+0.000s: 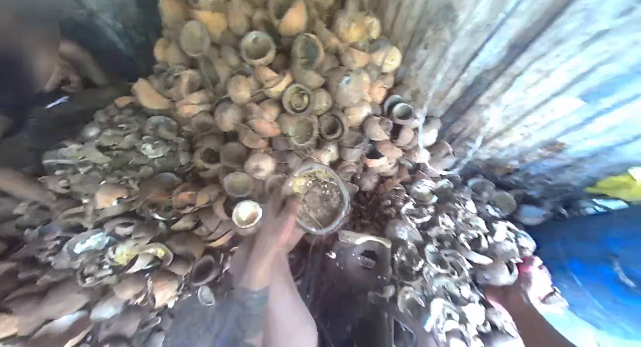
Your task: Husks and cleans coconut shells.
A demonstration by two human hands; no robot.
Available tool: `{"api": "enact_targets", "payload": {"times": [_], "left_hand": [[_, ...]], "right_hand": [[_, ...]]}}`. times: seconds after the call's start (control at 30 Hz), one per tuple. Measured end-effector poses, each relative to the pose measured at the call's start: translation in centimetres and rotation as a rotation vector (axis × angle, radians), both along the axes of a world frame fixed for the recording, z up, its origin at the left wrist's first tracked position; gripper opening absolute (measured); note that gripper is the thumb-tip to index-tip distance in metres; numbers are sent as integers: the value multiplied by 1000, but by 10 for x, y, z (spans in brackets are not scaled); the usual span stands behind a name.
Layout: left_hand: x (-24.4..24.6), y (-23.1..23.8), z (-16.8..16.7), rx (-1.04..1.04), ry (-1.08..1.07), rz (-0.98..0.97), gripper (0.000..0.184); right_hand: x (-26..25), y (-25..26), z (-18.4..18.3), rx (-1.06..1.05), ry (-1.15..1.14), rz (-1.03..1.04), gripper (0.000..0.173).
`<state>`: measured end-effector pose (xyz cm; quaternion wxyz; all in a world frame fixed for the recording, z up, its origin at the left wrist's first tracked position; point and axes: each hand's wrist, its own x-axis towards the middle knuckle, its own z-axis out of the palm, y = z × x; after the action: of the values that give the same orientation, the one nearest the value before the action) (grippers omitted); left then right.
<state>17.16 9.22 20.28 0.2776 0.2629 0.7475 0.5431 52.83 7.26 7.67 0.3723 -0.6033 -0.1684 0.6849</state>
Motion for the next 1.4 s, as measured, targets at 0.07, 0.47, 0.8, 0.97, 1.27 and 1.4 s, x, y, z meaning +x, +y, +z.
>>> {"api": "enact_targets", "payload": {"times": [0.07,0.47,0.8,0.97,1.27,1.4], "left_hand": [[48,22,-29,-184,93,-200,45],[161,32,-158,-647,32,-430,76],[161,49,-152,-754,170,-418,60],[158,46,-163,-653,48,-407,57],[168,47,-157,-663,-19,-275,73],[162,43,-167,-606,-98,-310,74]], "right_hand": [[-12,16,52,-348,-212,30,14],[38,-30,67,153,-115,-233,12],[-71,94,-38,-47,-255,-169,25],[-25,90,-106,363,-349,3,30],[-38,81,-70,37,-438,-98,29],[-7,105,-119,343,-405,82,34]]}}
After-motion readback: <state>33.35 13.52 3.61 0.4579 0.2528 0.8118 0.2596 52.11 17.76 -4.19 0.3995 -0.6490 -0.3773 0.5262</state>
